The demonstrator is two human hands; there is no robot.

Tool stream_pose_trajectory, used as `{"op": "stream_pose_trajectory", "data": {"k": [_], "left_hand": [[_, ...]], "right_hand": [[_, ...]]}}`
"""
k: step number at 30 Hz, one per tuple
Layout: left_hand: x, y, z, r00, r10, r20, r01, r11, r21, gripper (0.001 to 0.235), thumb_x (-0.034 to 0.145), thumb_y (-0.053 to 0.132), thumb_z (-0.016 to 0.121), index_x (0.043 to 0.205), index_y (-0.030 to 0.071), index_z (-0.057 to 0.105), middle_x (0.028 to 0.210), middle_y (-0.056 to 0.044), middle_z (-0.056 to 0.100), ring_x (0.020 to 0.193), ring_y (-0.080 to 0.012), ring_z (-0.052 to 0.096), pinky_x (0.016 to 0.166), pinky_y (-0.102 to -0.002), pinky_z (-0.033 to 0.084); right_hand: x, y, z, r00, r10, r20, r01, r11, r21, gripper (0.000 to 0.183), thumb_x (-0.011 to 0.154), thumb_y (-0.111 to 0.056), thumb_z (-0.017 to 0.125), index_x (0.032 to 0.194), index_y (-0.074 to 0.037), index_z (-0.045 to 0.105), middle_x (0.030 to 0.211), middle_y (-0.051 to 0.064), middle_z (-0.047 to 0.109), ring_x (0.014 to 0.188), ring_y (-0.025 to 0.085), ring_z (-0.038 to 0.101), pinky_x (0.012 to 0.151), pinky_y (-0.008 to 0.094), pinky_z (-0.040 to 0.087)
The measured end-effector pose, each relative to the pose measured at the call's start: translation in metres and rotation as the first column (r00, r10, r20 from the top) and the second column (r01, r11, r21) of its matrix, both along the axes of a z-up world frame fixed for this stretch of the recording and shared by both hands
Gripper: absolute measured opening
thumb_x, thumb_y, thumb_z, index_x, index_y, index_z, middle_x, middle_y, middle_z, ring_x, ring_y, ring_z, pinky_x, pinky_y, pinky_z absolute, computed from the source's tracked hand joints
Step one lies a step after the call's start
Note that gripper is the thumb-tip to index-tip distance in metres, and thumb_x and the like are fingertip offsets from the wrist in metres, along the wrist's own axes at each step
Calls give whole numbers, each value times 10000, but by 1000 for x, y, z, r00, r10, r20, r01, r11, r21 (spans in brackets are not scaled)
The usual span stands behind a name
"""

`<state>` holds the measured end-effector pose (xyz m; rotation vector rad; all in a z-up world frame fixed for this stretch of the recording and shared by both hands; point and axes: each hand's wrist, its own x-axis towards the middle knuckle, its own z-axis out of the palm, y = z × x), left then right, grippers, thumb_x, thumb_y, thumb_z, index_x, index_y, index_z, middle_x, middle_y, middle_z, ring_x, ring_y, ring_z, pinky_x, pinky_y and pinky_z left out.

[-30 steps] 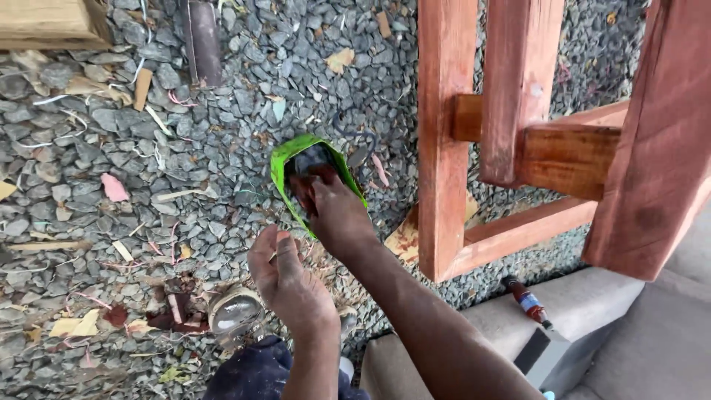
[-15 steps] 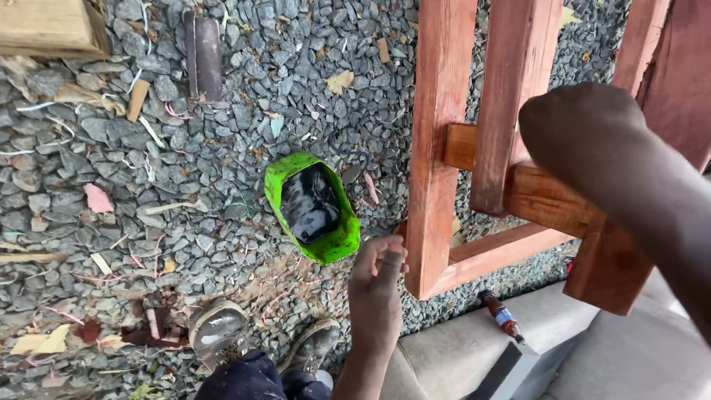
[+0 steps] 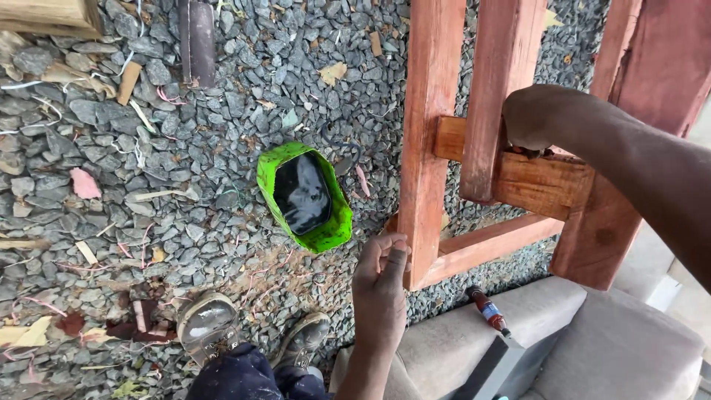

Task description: The person applies a dark liquid stain to a wooden frame using a cloth. They repeatedly dip the cloth into a green container and rub the stain onto the wood, covering various sections of the frame.

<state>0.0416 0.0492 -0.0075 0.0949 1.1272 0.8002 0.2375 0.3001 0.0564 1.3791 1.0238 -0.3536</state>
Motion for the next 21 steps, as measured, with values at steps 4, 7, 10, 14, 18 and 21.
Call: {"op": "stream_pose_trajectory", "data": {"k": [4, 7, 10, 14, 18, 21], "left_hand": [[-6, -4, 0, 999, 40, 3, -40, 999, -22, 251, 977, 269, 591, 1091, 88, 722, 989, -77, 720, 894, -161, 649, 813, -294, 563], [-10, -8, 6, 1000, 20, -6, -20, 999, -27, 288, 969, 321, 586, 1099, 108, 727, 994, -69, 735, 887, -166, 659, 806, -293, 564], [-15, -14, 10, 1000, -9, -29, 8, 999, -41, 306, 965, 354, 582, 1103, 124, 731, 949, -60, 739, 859, -172, 680, 774, -287, 546], [-11, -22, 13, 998, -23, -51, 23, 1000, -6, 292, 976, 328, 562, 1104, 124, 727, 962, -48, 736, 831, -149, 680, 757, -284, 534], [-2, -37, 18, 999, -19, -50, 19, 1000, 9, 270, 981, 294, 578, 1091, 106, 737, 896, -51, 699, 822, -148, 628, 724, -288, 507], [2, -50, 17, 996, -23, -82, 25, 999, 30, 277, 970, 316, 588, 1086, 117, 743, 927, -45, 700, 848, -146, 608, 742, -285, 491]], "right_hand": [[-2, -1, -15, 992, 97, 85, -93, 994, -53, 165, 877, 17, 596, 816, -22, 745, 693, 106, 682, 588, 241, 647, 483, 338, 492], [15, -3, -21, 960, 236, 152, -214, 965, -148, 189, 936, -12, 563, 941, -59, 746, 825, 33, 702, 698, 184, 664, 546, 307, 559], [-7, -10, -1, 948, 266, 175, -229, 952, -205, 184, 911, 12, 559, 902, -50, 733, 819, 13, 669, 719, 144, 623, 607, 265, 586], [-36, -18, 26, 988, -138, 75, 120, 970, 212, 263, 1036, 35, 511, 960, 181, 716, 705, 213, 672, 577, 277, 608, 511, 353, 516], [-22, -28, 21, 992, -127, 13, 118, 946, 302, 405, 1097, -332, 536, 973, 18, 696, 895, 123, 653, 778, 246, 615, 739, 389, 575], [-49, -39, 30, 1000, 2, -16, 0, 985, 171, 393, 957, 78, 577, 1349, 75, 608, 1250, 204, 714, 1030, 288, 720, 931, 394, 633]]}}
